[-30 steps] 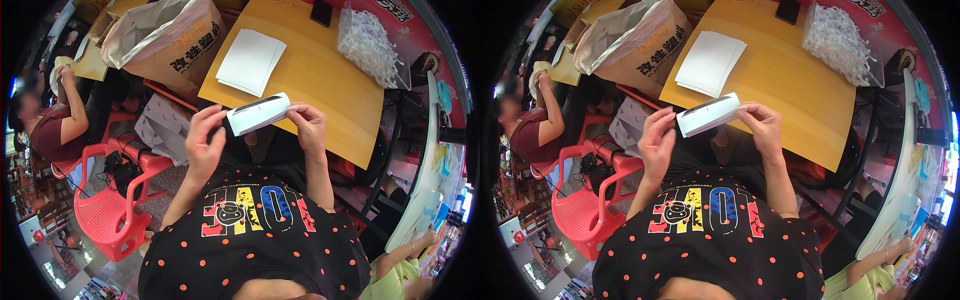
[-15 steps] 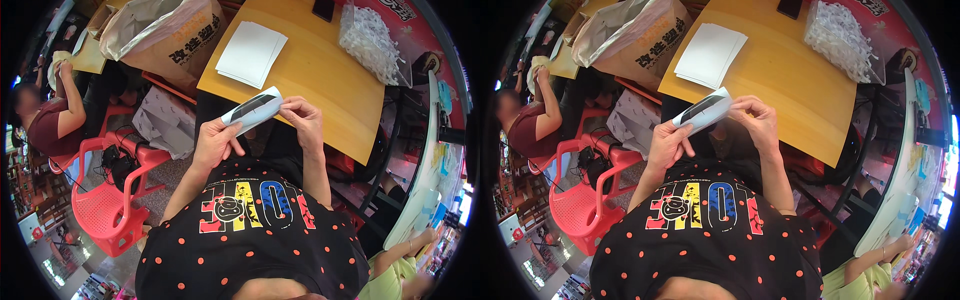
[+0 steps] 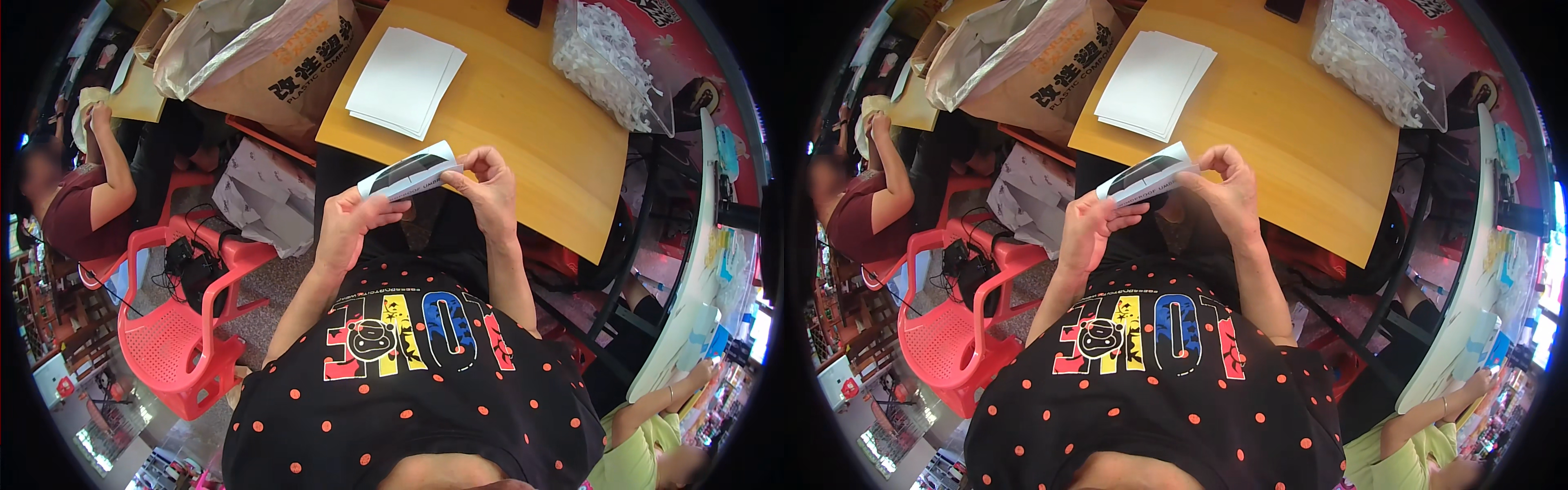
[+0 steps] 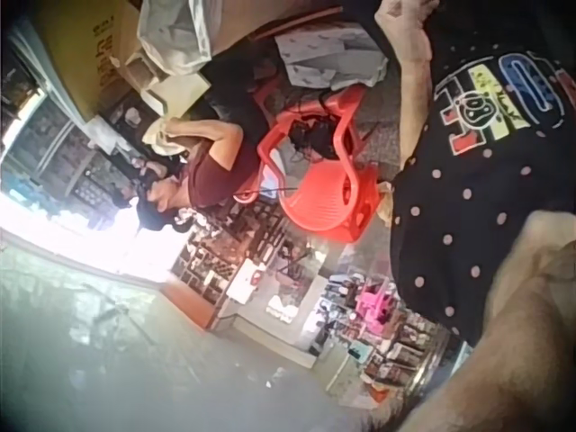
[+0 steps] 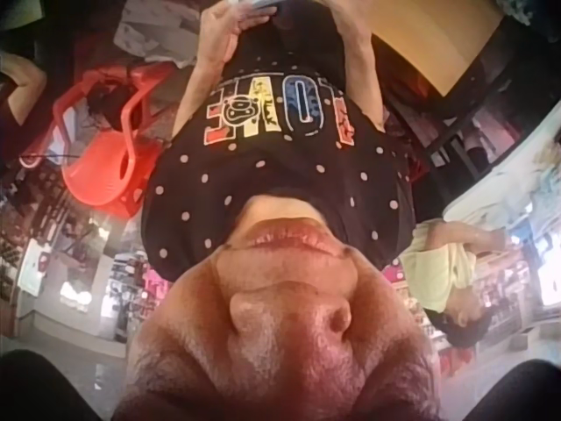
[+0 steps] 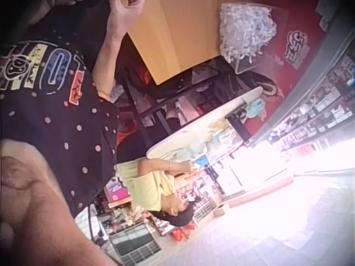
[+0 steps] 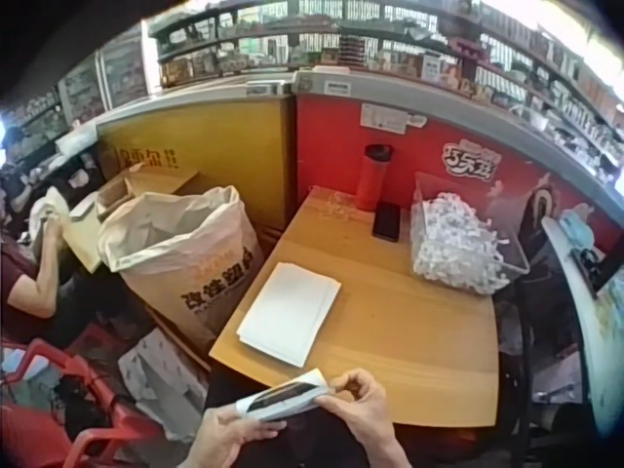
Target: The recorder is placing small items into white cardboard sleeves/packages on a desk.
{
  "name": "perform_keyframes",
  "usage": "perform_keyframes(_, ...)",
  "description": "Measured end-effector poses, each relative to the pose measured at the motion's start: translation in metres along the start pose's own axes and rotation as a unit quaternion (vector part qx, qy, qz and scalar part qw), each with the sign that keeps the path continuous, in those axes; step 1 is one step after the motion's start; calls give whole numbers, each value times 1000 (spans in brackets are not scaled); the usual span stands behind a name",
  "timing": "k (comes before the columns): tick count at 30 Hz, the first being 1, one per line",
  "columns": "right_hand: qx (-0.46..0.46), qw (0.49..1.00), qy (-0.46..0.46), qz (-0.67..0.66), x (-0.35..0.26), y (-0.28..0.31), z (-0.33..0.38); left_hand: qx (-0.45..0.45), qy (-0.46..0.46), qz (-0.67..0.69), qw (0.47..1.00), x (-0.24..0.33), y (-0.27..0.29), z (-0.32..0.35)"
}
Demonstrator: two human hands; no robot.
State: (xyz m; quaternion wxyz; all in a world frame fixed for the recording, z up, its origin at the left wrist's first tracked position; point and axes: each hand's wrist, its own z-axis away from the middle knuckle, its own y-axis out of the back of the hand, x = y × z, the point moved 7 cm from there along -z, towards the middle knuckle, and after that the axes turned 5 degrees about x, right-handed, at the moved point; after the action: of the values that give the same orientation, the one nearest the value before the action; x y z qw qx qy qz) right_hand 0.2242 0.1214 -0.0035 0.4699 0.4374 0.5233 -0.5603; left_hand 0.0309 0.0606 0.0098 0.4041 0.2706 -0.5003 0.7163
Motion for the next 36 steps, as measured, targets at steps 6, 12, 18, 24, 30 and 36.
perform_keyframes(6, -46, 997, -61, 14, 3, -2, -1, 56, -14, -104, 993, -12, 10, 1)
perform_keyframes(12, -79, 991, -100, -41, 15, -2, -3, 41, 25, -58, 997, -22, 11, 1)
perform_keyframes(18, -90, 988, -110, -55, 19, -1, -3, 14, 29, -40, 999, -25, 9, 4)
perform_keyframes(24, -100, 986, -114, -65, 19, -4, -2, 10, 30, -25, 999, -25, 10, 6)
perform_keyframes(30, -104, 987, -114, -54, 18, -3, -1, -7, 26, -18, 999, -25, 9, 7)
perform_keyframes(36, -109, 987, -111, -29, 16, -7, -1, 13, 34, -3, 999, -26, 15, 9)
